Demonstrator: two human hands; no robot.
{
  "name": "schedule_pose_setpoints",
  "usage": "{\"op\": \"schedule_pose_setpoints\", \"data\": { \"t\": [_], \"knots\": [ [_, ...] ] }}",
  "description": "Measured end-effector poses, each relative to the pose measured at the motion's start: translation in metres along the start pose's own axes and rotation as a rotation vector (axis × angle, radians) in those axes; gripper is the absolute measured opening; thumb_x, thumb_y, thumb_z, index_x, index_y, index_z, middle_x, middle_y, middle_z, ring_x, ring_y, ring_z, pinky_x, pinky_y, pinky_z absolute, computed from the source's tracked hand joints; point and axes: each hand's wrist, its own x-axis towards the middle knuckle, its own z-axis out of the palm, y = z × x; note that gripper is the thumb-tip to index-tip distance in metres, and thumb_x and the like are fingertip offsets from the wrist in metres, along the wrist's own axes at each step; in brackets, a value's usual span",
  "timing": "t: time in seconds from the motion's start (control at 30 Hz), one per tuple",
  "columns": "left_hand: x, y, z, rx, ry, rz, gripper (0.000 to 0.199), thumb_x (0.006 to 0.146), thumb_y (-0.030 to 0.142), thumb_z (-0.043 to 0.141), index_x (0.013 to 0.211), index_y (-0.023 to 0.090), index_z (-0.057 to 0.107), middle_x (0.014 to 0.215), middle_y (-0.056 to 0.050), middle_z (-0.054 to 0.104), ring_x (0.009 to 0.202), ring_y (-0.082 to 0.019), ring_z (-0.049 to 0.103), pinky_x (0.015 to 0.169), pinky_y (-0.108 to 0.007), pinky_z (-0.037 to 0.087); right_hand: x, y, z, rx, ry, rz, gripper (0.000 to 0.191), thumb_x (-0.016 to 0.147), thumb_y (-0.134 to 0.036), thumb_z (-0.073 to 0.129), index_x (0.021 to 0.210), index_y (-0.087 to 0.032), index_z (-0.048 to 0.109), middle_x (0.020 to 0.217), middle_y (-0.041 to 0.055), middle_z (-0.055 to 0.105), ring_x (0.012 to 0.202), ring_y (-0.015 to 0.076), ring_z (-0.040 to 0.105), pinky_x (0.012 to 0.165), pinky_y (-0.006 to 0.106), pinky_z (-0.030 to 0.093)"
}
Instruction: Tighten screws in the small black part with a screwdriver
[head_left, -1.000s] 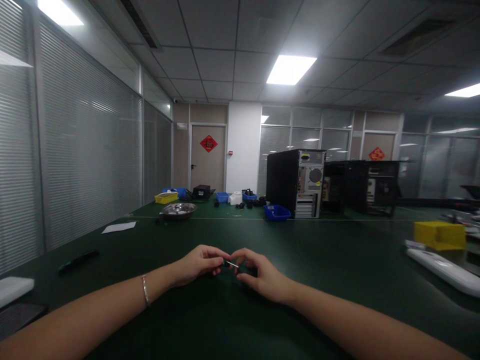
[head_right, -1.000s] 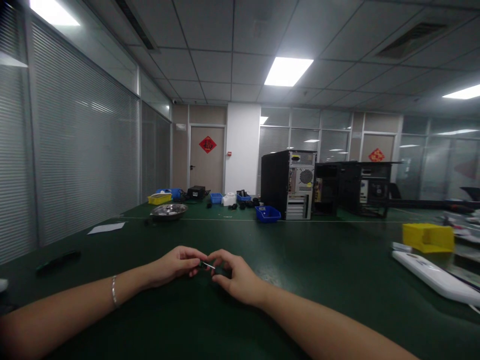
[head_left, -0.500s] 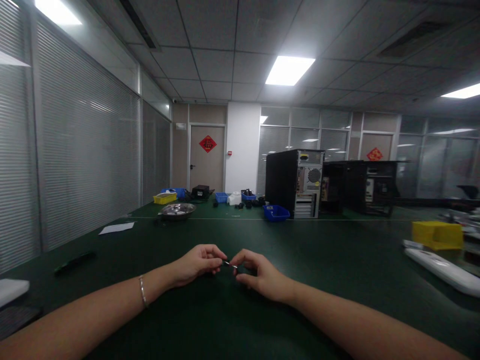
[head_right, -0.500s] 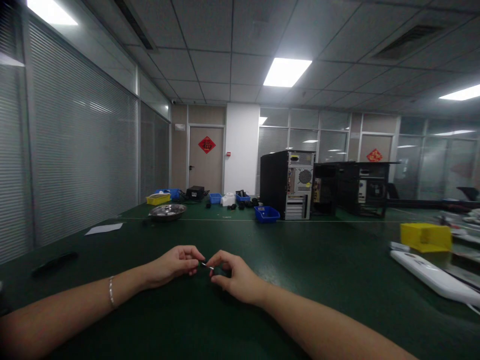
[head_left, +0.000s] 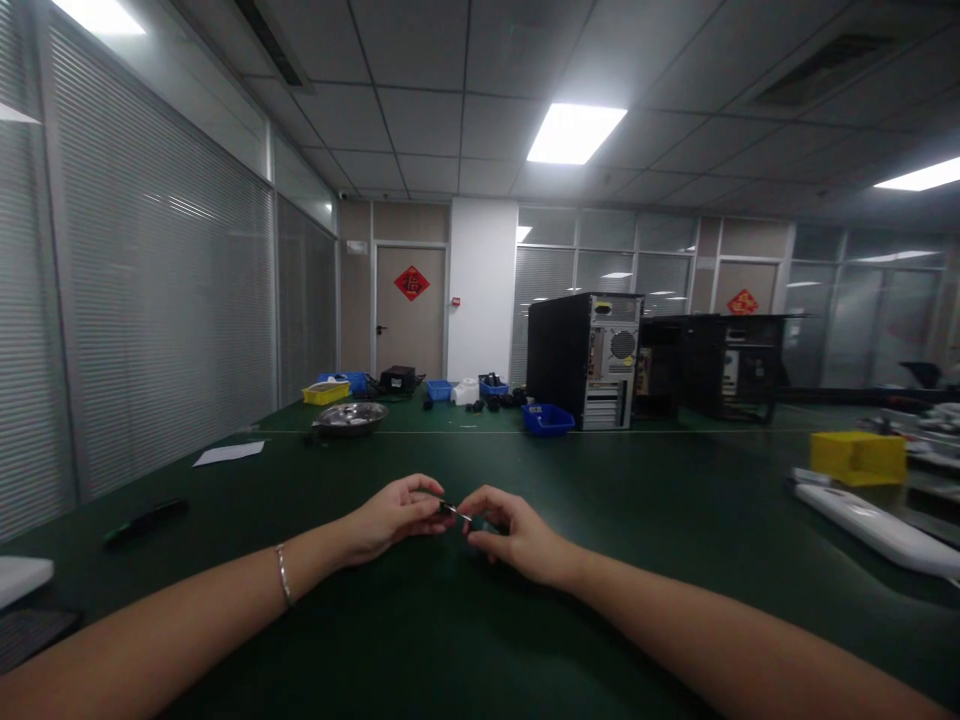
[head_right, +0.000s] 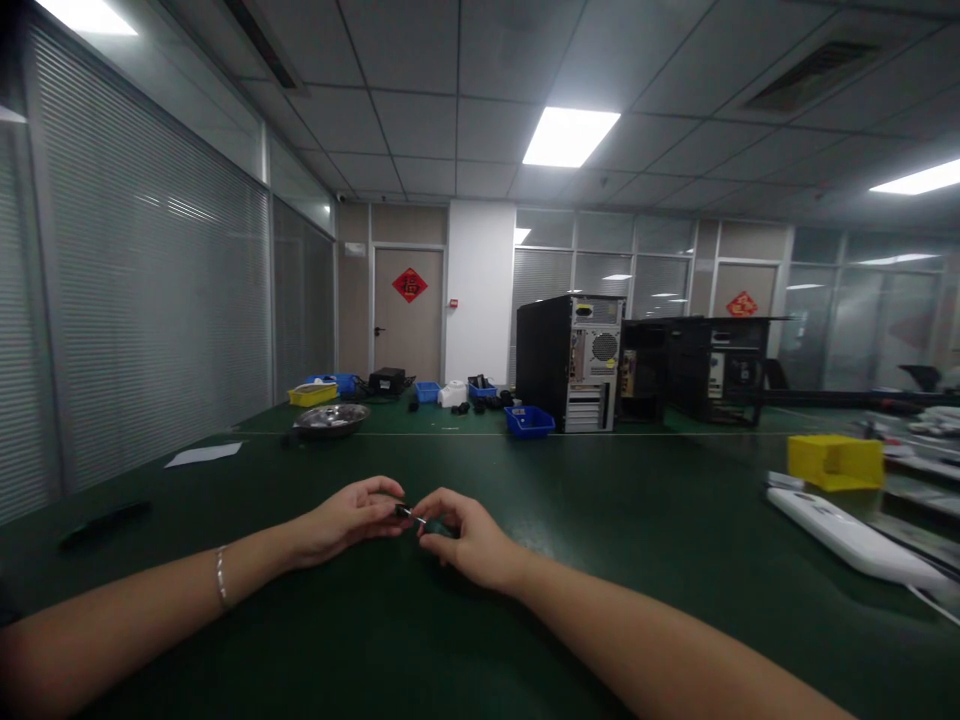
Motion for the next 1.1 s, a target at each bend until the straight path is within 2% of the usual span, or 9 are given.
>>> {"op": "schedule_pose_setpoints", "data": {
  "t": [0.17,0.37,0.57,0.7,0.77,0.93,1.1],
  "knots": [
    [0.003,-0.003,-0.005,-0.011,0.128,0.029,0.027,0.071,0.02,0.067,0.091,0.012,0.051,0.094,-0.01,0.063,0.09,-0.019,0.061,0.09,-0.037,0.04,-0.001,0.003,-0.002,-0.04,0.04,0.054,0.034,0.078,-0.033,0.06,0.107,-0.02,0.049,0.098,0.0035,0.055,0.065,0.0089,0.051,0.052,0.02,0.043],
    [-0.001,0.002,-0.002,0.08,0.185,0.061,0.029,0.067,0.02,0.069,0.092,0.014,0.056,0.093,-0.006,0.062,0.088,-0.018,0.059,0.086,-0.034,0.043,-0.002,-0.002,0.0,-0.063,0.05,0.058,0.033,0.078,-0.034,0.06,0.106,-0.019,0.05,0.096,0.0033,0.055,0.065,0.009,0.051,0.053,0.02,0.043],
    [0.002,-0.004,-0.005,0.04,0.119,0.087,0.03,0.072,0.022,0.065,0.099,0.011,0.058,0.101,-0.01,0.06,0.098,-0.022,0.058,0.093,-0.038,0.04,-0.002,-0.001,0.003,-0.081,0.05,0.026,0.031,0.078,-0.032,0.059,0.105,-0.019,0.05,0.096,0.0034,0.055,0.069,0.0111,0.053,0.055,0.022,0.045],
    [0.002,-0.008,-0.008,0.037,0.088,0.101,0.048,0.073,0.021,0.064,0.118,0.016,0.048,0.103,-0.009,0.058,0.098,-0.022,0.058,0.093,-0.04,0.04,-0.002,0.0,0.002,-0.11,0.043,0.018,0.03,0.079,-0.03,0.057,0.107,-0.02,0.05,0.097,0.0037,0.055,0.067,0.0101,0.052,0.055,0.022,0.045],
    [0.001,-0.008,-0.007,0.075,0.082,0.119,0.055,0.071,0.021,0.066,0.122,0.019,0.044,0.1,-0.007,0.058,0.096,-0.022,0.059,0.09,-0.04,0.042,-0.002,-0.002,0.002,-0.127,0.045,0.024,0.03,0.08,-0.03,0.056,0.107,-0.02,0.05,0.099,0.0038,0.055,0.068,0.0106,0.051,0.055,0.022,0.045],
    [-0.002,-0.001,-0.003,0.271,0.107,0.149,0.034,0.07,0.027,0.067,0.1,0.014,0.058,0.098,-0.007,0.061,0.094,-0.021,0.057,0.087,-0.036,0.041,-0.004,-0.007,0.002,-0.147,0.035,0.048,0.031,0.08,-0.03,0.055,0.109,-0.02,0.049,0.101,0.0043,0.055,0.075,0.0132,0.054,0.061,0.025,0.047],
    [-0.006,0.005,0.002,0.411,0.091,0.14,0.04,0.078,0.034,0.056,0.113,0.015,0.056,0.099,-0.007,0.062,0.093,-0.019,0.054,0.084,-0.032,0.04,-0.005,-0.008,0.002,-0.188,0.062,0.071,0.031,0.082,-0.032,0.054,0.11,-0.021,0.05,0.087,0.0021,0.055,0.067,0.0122,0.055,0.059,0.025,0.046]
  ]
}}
